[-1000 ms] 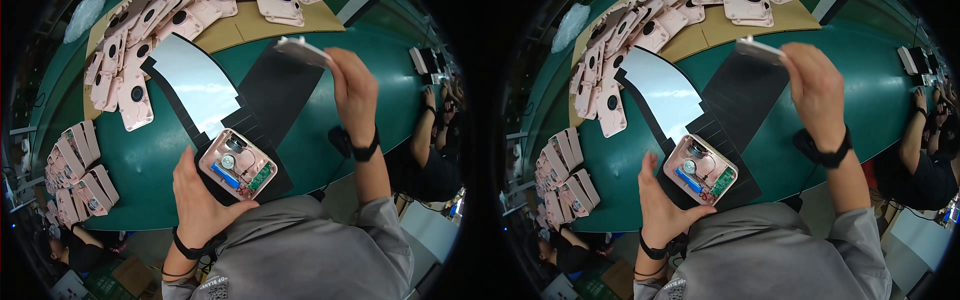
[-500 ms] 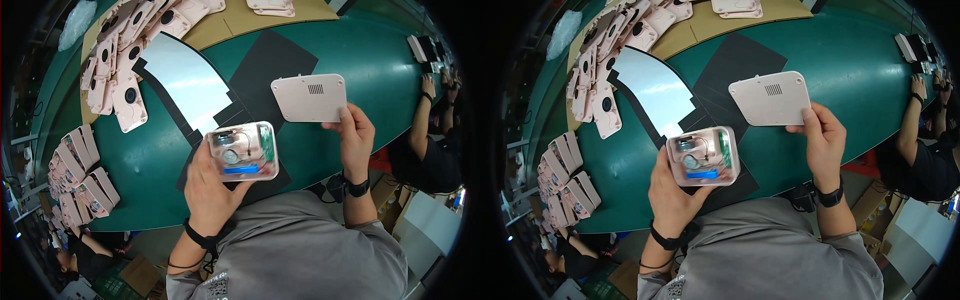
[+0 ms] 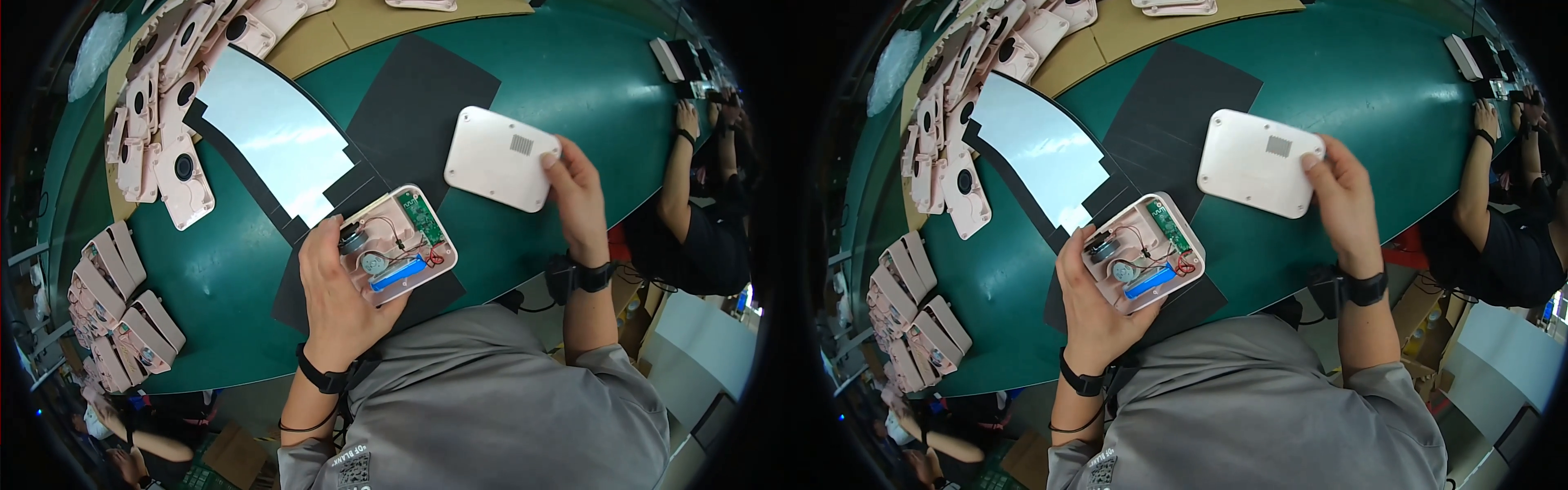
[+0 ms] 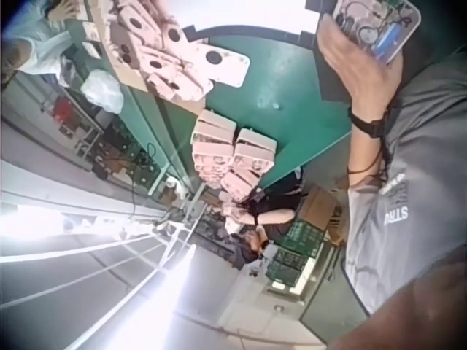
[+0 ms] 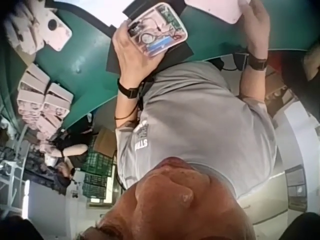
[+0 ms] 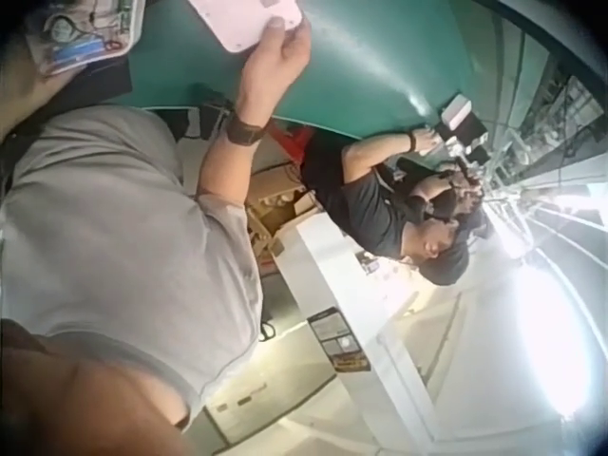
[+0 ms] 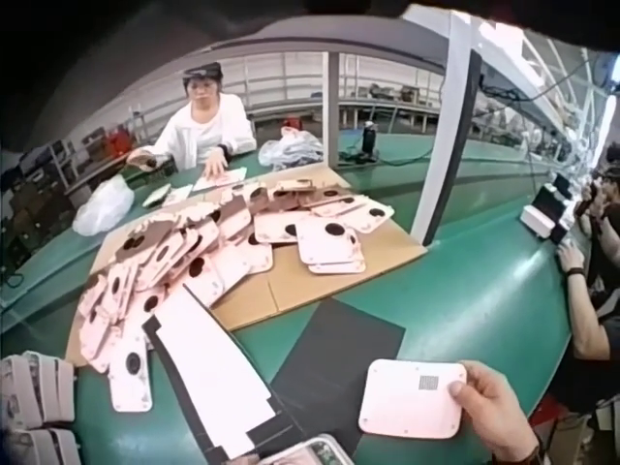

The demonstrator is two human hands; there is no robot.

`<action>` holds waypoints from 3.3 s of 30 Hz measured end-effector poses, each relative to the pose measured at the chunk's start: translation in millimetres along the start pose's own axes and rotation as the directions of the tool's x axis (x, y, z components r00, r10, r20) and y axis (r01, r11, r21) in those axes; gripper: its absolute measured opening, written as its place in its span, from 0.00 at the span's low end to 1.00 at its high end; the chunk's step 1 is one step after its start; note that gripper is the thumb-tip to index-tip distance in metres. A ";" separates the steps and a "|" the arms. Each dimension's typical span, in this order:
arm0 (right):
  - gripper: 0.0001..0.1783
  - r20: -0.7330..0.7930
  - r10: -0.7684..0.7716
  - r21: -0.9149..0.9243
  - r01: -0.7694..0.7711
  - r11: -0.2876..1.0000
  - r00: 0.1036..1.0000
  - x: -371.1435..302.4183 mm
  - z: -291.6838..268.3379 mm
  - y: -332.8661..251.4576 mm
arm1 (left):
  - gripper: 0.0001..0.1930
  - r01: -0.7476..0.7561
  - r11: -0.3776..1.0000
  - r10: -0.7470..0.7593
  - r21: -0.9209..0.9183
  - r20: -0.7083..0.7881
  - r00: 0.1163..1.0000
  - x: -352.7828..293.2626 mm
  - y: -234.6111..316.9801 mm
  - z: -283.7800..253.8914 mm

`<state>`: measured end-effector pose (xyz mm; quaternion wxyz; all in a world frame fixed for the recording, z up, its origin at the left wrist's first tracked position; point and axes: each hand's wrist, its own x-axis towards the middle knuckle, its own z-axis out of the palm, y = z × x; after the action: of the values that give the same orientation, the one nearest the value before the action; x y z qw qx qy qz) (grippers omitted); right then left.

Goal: The person picks up a housing, presses wires into place, and positions a cover over the housing before pressing it down. They then set the assembled unit aside and repeat the process with another housing.

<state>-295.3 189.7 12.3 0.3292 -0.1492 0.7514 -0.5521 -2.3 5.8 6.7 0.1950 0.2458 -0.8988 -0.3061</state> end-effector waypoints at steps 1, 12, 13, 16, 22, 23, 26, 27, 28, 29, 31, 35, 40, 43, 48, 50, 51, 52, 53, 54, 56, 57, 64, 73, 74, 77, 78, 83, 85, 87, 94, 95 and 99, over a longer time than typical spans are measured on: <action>0.25 -0.030 -0.028 0.075 0.030 0.997 0.999 0.6 -4.6 -4.4 | 0.64 0.007 1.000 -0.007 0.000 0.000 1.000 0.0 2.7 -4.1; 0.20 0.507 -0.062 -0.022 0.085 0.996 0.860 -45.2 63.5 -85.0 | 0.19 0.431 0.546 -0.466 -0.719 0.167 0.869 -28.1 18.4 -40.1; 0.20 0.511 -0.060 -0.027 0.086 0.996 0.857 -44.3 69.3 -85.2 | 0.19 0.430 0.542 -0.470 -0.722 0.164 0.867 -28.4 16.7 -41.4; 0.19 0.520 -0.056 -0.205 0.189 0.960 0.853 -42.1 82.3 -86.1 | 0.06 0.427 0.532 -0.447 -0.732 0.186 0.875 -30.4 8.8 -45.3; 0.16 0.503 -0.183 -0.272 0.356 0.894 0.845 -31.8 94.1 -72.0 | 0.06 0.421 0.599 -0.457 -0.681 0.141 0.878 -28.5 -2.9 -39.4; 0.16 0.482 -0.181 -0.271 0.342 0.900 0.857 -30.3 97.7 -71.7 | 0.06 0.434 0.602 -0.470 -0.670 0.142 0.871 -27.4 -3.7 -39.8; 0.15 0.445 -0.184 -0.296 0.338 0.893 0.876 -26.3 105.7 -72.1 | 0.07 0.454 0.601 -0.488 -0.658 0.149 0.860 -24.3 -8.7 -39.0; 0.15 0.427 -0.196 -0.316 0.349 0.882 0.883 -25.0 107.6 -72.5 | 0.07 0.460 0.602 -0.490 -0.653 0.153 0.858 -23.2 -10.6 -38.7; 0.15 0.409 -0.209 -0.336 0.360 0.871 0.888 -23.7 108.9 -72.6 | 0.07 0.465 0.604 -0.492 -0.647 0.157 0.856 -22.1 -12.0 -38.3; 0.15 0.411 -0.205 -0.340 0.358 0.870 0.888 -22.3 109.6 -71.9 | 0.07 0.467 0.600 -0.494 -0.650 0.158 0.855 -20.7 -12.7 -38.2; 0.15 0.398 -0.208 -0.326 0.350 0.878 0.894 -20.2 110.8 -68.1 | 0.07 0.485 0.586 -0.510 -0.650 0.169 0.843 -18.4 -12.2 -38.6; 0.15 0.385 -0.212 -0.337 0.350 0.874 0.898 -18.6 111.3 -65.5 | 0.07 0.502 0.554 -0.533 -0.664 0.181 0.827 -17.6 -12.6 -37.0; 0.17 0.380 -0.226 -0.356 0.368 0.859 0.897 -20.1 114.1 -62.6 | 0.08 0.541 0.516 -0.586 -0.664 0.188 0.789 -13.7 -9.9 -37.1; 0.17 0.351 -0.290 -0.407 0.424 0.809 0.890 -21.0 119.3 -60.6 | 0.06 0.523 0.641 -0.525 -0.561 0.177 0.832 -16.8 -20.1 -33.8; 0.17 0.353 -0.303 -0.473 0.448 0.758 0.885 -15.1 120.6 -56.5 | 0.16 0.435 0.874 -0.445 -0.218 0.000 0.895 -2.1 -11.8 -37.2; 0.18 0.326 -0.304 -0.467 0.432 0.771 0.895 -14.8 122.4 -51.0 | 0.22 0.202 0.974 -0.206 -0.100 -0.027 0.978 15.6 -5.1 -35.3; 0.19 0.310 -0.295 -0.460 0.414 0.785 0.904 -14.9 123.5 -48.5 | 0.28 -0.032 0.999 0.033 0.022 -0.025 0.999 21.7 -1.0 -33.8; 0.20 0.293 -0.285 -0.453 0.395 0.799 0.912 -16.0 122.8 -48.3 | 0.28 -0.045 0.999 0.045 0.024 -0.026 0.999 23.6 2.6 -32.0; 0.20 0.285 -0.294 -0.451 0.398 0.799 0.913 -18.0 120.9 -49.9 | 0.32 -0.116 0.991 0.109 0.062 0.108 0.988 24.8 5.2 -29.1; 0.19 0.265 -0.270 -0.439 0.365 0.821 0.926 -20.4 119.1 -51.6 | 0.37 -0.190 0.978 0.163 0.091 0.242 0.956 25.3 6.9 -25.7; 0.18 0.235 -0.214 -0.405 0.296 0.865 0.948 -26.5 119.7 -51.5 | 0.41 -0.266 0.957 0.205 0.118 0.378 0.903 20.5 5.5 -19.4; 0.18 0.234 -0.220 -0.395 0.300 0.869 0.947 -29.9 120.4 -49.9 | 0.43 -0.299 0.940 0.222 0.164 0.373 0.901 16.5 3.2 -16.0; 0.19 0.279 -0.199 -0.637 0.336 0.694 0.940 -45.0 133.5 -24.1 | 0.45 -0.324 0.902 0.202 0.286 0.384 0.901 14.8 1.4 -14.0; 0.22 0.420 -0.110 -0.491 0.328 0.807 0.901 -35.5 119.7 -33.0 | 0.48 -0.315 0.928 0.285 0.201 0.164 0.944 2.9 -2.5 -7.9; 0.24 0.435 -0.084 -0.447 0.297 0.844 0.896 -35.7 116.3 -30.3 | 0.48 -0.294 0.928 0.265 0.229 0.151 0.952 -5.0 -0.9 -14.1; 0.26 0.378 -0.122 -0.377 0.273 0.885 0.918 -26.4 86.5 -12.9 | 0.52 -0.288 0.952 0.299 0.105 -0.113 0.948 -16.0 1.6 -36.4; 0.27 0.284 -0.165 -0.360 0.265 0.895 0.944 -20.6 69.0 -3.1 | 0.53 -0.132 0.977 0.168 0.167 -0.232 0.958 -24.8 -3.6 -49.4; 0.32 -0.132 0.134 -0.042 -0.140 0.989 0.982 -3.7 -55.5 4.1 | 0.61 0.689 0.669 -0.213 0.280 -0.815 0.538 -135.5 -95.0 -139.3; 0.38 -0.286 0.224 0.140 -0.191 0.972 0.932 9.7 -112.4 24.4 | 0.66 0.792 0.385 -0.146 0.474 -0.816 0.559 -191.9 -139.5 -193.0; 0.37 -0.305 0.347 0.530 -0.145 0.836 0.887 30.8 -124.6 35.3 | 0.70 0.900 0.105 -0.434 0.424 -0.794 0.425 -259.0 -175.5 -237.6; 0.19 -0.048 -0.108 -0.062 0.105 0.993 0.993 80.0 -24.3 -35.8 | 0.59 0.764 0.635 -0.688 -0.110 -0.531 0.495 -351.0 -250.7 -270.4; 0.17 -0.011 -0.241 -0.220 0.233 0.947 0.970 95.1 -3.3 -52.6 | 0.60 0.788 0.594 -0.726 -0.159 -0.528 0.441 -344.1 -238.5 -260.7; 0.25 0.147 -0.695 -0.728 0.553 0.405 0.704 153.1 80.0 -105.6 | 0.63 0.794 0.551 -0.795 -0.258 -0.451 0.405 -314.8 -148.8 -228.2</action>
<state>-370.3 4.7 45.9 -0.0588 -0.4865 0.8189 -0.2988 412.8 -24.2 15.7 0.2611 0.7145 -0.5839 -0.2835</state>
